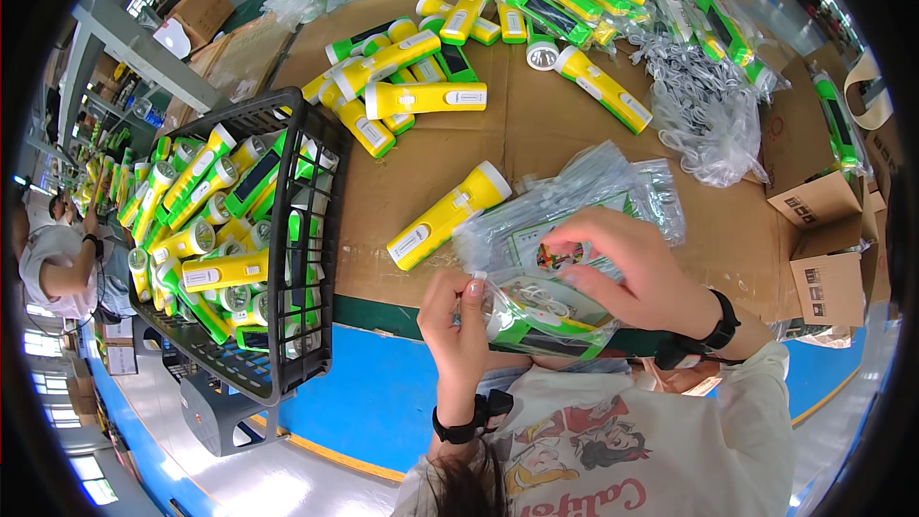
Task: Packing yellow and green flashlights into plastic bags at a factory workstation.
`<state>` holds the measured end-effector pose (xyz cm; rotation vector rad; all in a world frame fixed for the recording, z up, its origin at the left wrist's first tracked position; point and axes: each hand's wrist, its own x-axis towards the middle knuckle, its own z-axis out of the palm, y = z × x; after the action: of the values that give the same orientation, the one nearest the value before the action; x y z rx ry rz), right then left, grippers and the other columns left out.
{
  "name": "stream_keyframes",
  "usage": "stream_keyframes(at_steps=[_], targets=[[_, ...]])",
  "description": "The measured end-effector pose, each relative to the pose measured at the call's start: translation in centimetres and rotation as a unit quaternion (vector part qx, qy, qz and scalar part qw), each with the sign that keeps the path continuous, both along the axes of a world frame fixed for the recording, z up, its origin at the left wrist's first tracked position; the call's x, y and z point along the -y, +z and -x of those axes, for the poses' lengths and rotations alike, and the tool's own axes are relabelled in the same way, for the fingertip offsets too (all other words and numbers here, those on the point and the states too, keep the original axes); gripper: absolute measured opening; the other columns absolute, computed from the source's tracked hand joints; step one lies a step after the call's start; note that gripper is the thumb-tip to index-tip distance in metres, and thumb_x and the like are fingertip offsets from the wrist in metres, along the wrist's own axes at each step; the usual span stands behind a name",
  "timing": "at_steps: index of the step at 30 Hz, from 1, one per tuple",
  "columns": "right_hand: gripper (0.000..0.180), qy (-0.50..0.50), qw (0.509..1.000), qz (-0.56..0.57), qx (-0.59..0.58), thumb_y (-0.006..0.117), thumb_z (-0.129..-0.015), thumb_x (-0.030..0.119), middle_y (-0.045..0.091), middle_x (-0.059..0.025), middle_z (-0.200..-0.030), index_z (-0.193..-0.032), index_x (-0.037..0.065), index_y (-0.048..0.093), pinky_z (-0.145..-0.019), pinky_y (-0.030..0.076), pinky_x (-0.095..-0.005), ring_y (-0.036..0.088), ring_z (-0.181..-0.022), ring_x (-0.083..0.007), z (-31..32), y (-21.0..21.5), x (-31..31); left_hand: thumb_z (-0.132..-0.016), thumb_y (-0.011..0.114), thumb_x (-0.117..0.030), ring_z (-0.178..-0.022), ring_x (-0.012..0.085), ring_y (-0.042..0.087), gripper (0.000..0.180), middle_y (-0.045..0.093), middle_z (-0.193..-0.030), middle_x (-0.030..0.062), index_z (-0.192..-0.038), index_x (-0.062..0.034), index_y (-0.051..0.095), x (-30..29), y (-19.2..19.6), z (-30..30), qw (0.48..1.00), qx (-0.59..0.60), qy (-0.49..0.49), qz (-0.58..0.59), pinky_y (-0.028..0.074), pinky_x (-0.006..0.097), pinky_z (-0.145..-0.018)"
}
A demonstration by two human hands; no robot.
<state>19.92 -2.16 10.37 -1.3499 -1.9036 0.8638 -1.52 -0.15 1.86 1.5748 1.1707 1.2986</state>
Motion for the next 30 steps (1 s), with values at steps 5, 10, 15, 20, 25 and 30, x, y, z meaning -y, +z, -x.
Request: stream_keyframes(at_steps=[5,10,15,20,25,30], targets=[[0.024,0.089,0.98,-0.163,0.07,0.069,-0.088,0.025,0.057,-0.0078,-0.084,-0.09,0.005,0.057,-0.065,0.049,-0.0404,0.06,-0.082,-0.0275,4.2,-2.2,-4.4,-0.098,0.054,-0.004,-0.069,0.0133,0.047,0.016,0.054,-0.078,0.0052,-0.083,0.0018,0.056,0.3,-0.9,-1.1,0.997,0.075,0.001,0.021,0.039,0.027,-0.063],[0.022,0.137,0.967,-0.187,0.102,0.069,-0.085,0.023,0.056,-0.0073,-0.08,-0.083,0.005,0.056,-0.064,0.049,-0.039,0.059,-0.082,-0.0261,5.1,-3.0,-4.8,-0.099,0.054,-0.005,-0.072,0.0092,0.044,0.018,0.052,-0.08,0.0027,-0.083,0.0018,0.055,0.9,-1.3,-0.1,0.983,0.145,-0.011,0.111,0.038,0.025,-0.063],[0.021,0.169,0.95,-0.156,0.211,0.068,-0.083,0.022,0.058,-0.0067,-0.083,-0.083,0.004,0.057,-0.065,0.051,-0.0364,0.059,-0.085,-0.0225,3.8,-2.9,-3.0,-0.099,0.055,-0.006,-0.071,0.0079,0.043,0.018,0.052,-0.08,0.0009,-0.082,0.0016,0.055,0.8,-2.0,-0.1,0.99,0.133,0.031,0.047,0.036,0.023,-0.062],[0.021,0.274,0.905,-0.176,0.275,0.065,-0.083,0.021,0.054,-0.0068,-0.086,-0.088,0.003,0.055,-0.064,0.052,-0.0326,0.058,-0.086,-0.0216,0.8,-2.6,-0.7,-0.101,0.054,-0.01,-0.07,0.0079,0.044,0.021,0.05,-0.078,0.0003,-0.082,-0.0011,0.051,-0.2,-1.6,1.7,0.975,0.168,0.145,-0.004,0.039,0.023,-0.063],[0.018,0.251,0.938,-0.111,0.213,0.064,-0.085,0.018,0.05,-0.007,-0.085,-0.089,0.004,0.052,-0.061,0.052,-0.0377,0.059,-0.078,-0.0225,-1.6,-2.5,1.9,-0.104,0.052,-0.018,-0.069,0.0039,0.046,0.022,0.05,-0.078,-0.0019,-0.087,-0.0042,0.053,-1.3,0.0,3.3,0.921,0.319,0.21,0.078,0.044,0.023,-0.061],[0.008,-0.009,0.99,-0.005,0.141,0.055,-0.093,0.011,0.059,-0.0104,-0.091,-0.096,0.004,0.053,-0.064,0.052,-0.0383,0.06,-0.072,-0.0271,-5.2,1.1,1.5,-0.102,0.053,-0.011,-0.095,0.0105,0.055,0.014,0.06,-0.098,0.0032,-0.105,-0.0001,0.061,-1.5,-0.4,1.6,0.97,0.214,0.098,0.056,0.046,0.027,-0.087]])
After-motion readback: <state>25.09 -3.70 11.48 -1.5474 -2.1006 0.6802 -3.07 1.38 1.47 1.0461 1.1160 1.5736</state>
